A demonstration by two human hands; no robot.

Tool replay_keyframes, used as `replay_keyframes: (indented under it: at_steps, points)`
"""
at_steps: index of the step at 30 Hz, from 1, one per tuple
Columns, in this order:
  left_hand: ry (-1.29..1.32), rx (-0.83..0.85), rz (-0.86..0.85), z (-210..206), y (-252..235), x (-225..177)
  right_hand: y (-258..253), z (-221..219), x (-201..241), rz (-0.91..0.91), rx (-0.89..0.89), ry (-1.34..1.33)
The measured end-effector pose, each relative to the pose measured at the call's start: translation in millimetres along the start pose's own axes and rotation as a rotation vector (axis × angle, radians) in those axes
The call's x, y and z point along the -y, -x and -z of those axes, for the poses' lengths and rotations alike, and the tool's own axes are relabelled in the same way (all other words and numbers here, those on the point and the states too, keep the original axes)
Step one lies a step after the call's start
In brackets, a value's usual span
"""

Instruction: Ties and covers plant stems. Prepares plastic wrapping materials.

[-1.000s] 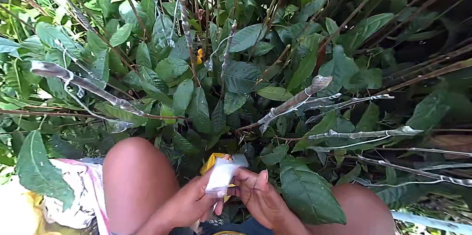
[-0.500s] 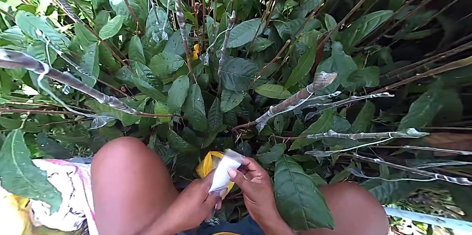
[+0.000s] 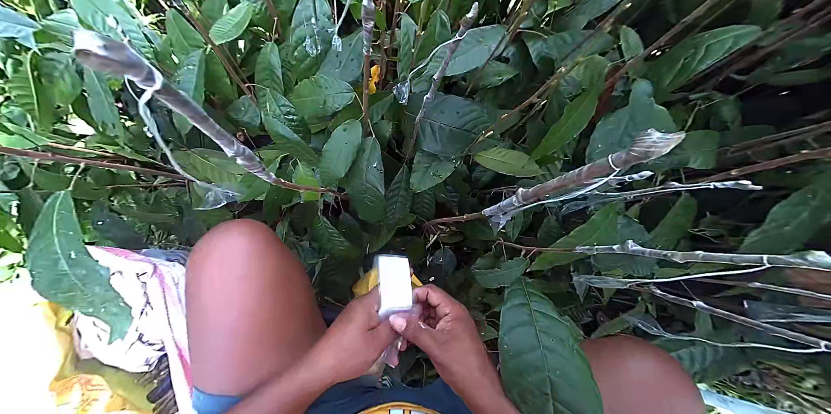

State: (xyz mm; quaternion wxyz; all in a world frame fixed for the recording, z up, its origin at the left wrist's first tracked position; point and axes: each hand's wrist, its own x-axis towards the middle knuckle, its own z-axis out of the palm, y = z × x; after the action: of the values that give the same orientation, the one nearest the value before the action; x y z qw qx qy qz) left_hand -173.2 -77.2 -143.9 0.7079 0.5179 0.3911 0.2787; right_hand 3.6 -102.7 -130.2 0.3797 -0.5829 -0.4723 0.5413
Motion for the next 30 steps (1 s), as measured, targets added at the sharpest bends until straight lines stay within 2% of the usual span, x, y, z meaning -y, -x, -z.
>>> replay_keyframes:
  at_steps: [2,5,7,10,13,16,19,22,26,28,30]
  points:
    - [-0.036,-0.016,0.01,-1.9,0.2,1.0,-0.4,-5.8,1.8,0.043,-0.075,0.024]
    - [0.129,-0.024,-0.013,-1.2,2.7,-2.6,-2.4,-7.8,2.2,0.067,-0.147,0.024]
    - [0.22,-0.048,-0.093,-0.4,4.1,-0.8,-2.7,-7.7,1.1,0.071,-0.162,-0.035]
    - [0.298,-0.108,-0.196,-0.6,1.8,1.5,-0.2,-0.8,4.8,0.065,-0.145,-0.333]
    - [0.346,-0.174,-0.251,2.4,-1.7,-0.5,2.6,30.5,12.3,0.007,-0.05,-0.717]
    - [0.347,-0.142,-0.241,7.4,1.3,-1.0,-2.1,61.0,14.2,0.009,0.085,-0.9]
    - [0.302,-0.079,-0.245,5.7,0.4,0.3,-3.7,62.4,15.4,0.032,0.142,-0.857]
    - [0.236,-0.015,-0.258,6.4,0.9,2.1,-9.2,51.8,10.7,0.006,0.106,-0.63]
    - [-0.063,0.175,-0.259,8.4,3.1,4.5,-18.9,33.3,9.6,-0.06,0.326,-0.45]
    - [-0.111,0.245,-0.229,5.2,4.0,5.3,-18.3,20.9,15.9,-0.062,0.294,-0.505]
    - [0.014,0.234,-0.21,4.1,4.1,5.1,-19.3,14.1,15.7,0.011,0.204,-0.537]
